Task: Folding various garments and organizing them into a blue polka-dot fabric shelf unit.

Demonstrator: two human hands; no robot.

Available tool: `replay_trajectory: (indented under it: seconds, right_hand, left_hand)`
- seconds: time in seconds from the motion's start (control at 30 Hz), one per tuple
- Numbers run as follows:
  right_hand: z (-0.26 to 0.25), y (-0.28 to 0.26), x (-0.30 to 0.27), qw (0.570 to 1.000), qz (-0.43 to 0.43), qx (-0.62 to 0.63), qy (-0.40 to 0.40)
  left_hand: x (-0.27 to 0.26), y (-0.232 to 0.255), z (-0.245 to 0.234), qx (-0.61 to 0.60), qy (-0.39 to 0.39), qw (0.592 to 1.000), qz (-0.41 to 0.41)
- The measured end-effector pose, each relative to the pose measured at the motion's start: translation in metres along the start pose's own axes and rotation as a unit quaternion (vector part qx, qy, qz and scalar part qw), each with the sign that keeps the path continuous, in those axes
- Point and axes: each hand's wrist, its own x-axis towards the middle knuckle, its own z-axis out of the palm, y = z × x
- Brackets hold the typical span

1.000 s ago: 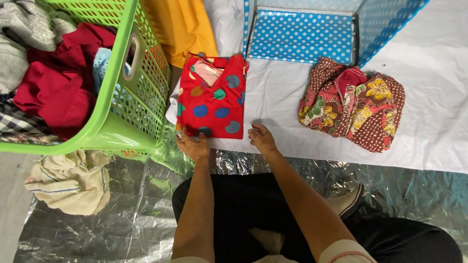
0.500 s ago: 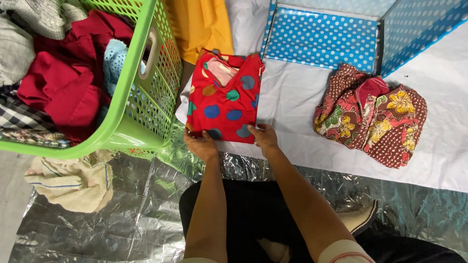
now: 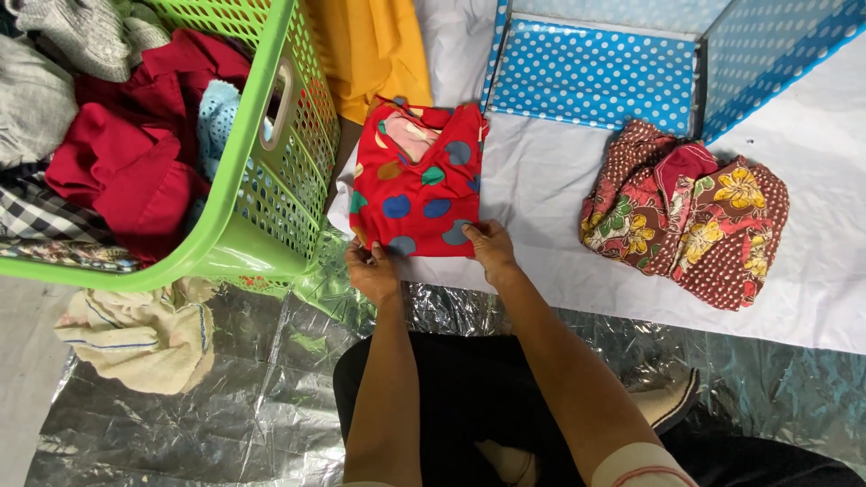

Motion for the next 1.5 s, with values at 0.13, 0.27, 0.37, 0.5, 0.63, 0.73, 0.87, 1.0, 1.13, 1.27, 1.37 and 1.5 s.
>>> replay_trajectory:
  seconds: [0.13,0.27,0.37,0.5,0.63,0.73,0.87,1.0,1.13,1.27,1.37,1.5]
  right_hand:
    - [-0.014,-0.012,0.007,0.999,-0.005,0.029,-0.014]
    - [-0.036,-0.033,-0.004,0.999,-0.016,0.032,-0.023]
    - [-0.059,-0.037,-0.008,0.999,-0.022,0.024,-0.027]
    - [-0.101,-0.038,-0.022,0.999,-0.027,0.001,-0.025]
    - [-0.150,-0.033,-0.043,0.999,-0.032,-0.014,-0.012]
    - [-0.182,-0.027,-0.062,0.999,-0.050,-0.019,-0.007]
    - [-0.218,-0.042,-0.118,0.994,-0.007,-0.107,-0.018]
    - [-0.248,-0.014,-0.122,0.981,0.055,-0.184,-0.039]
    - [-0.246,-0.013,-0.110,0.957,0.028,-0.289,-0.016]
    - [-0.213,-0.032,-0.092,0.929,-0.044,-0.366,0.037]
    - [-0.196,-0.027,-0.060,0.921,-0.080,-0.378,0.051]
    - [-0.185,-0.005,-0.010,0.930,-0.070,-0.354,0.073]
  left_hand:
    - [-0.008,0.008,-0.003,-0.042,-0.009,0.999,0.017]
    - [-0.017,0.002,-0.005,-0.139,-0.079,0.987,0.017]
    - [-0.030,0.011,-0.013,-0.190,-0.132,0.973,-0.005]
    - [-0.038,0.002,-0.016,-0.179,-0.279,0.938,-0.099]
    - [-0.052,0.001,-0.021,-0.147,-0.399,0.898,-0.113]
    - [-0.069,0.021,-0.034,-0.114,-0.499,0.854,-0.097]
    - [-0.086,0.069,-0.067,-0.051,-0.628,0.765,-0.131]
    - [-0.087,0.077,-0.068,0.036,-0.619,0.775,-0.118]
    - [-0.067,0.008,-0.020,0.071,-0.482,0.867,-0.104]
    - [-0.069,0.007,-0.004,0.094,-0.407,0.907,-0.058]
    - [-0.078,0.018,0.002,0.137,-0.406,0.901,-0.069]
    - [-0.082,0.029,0.013,0.163,-0.427,0.886,-0.073]
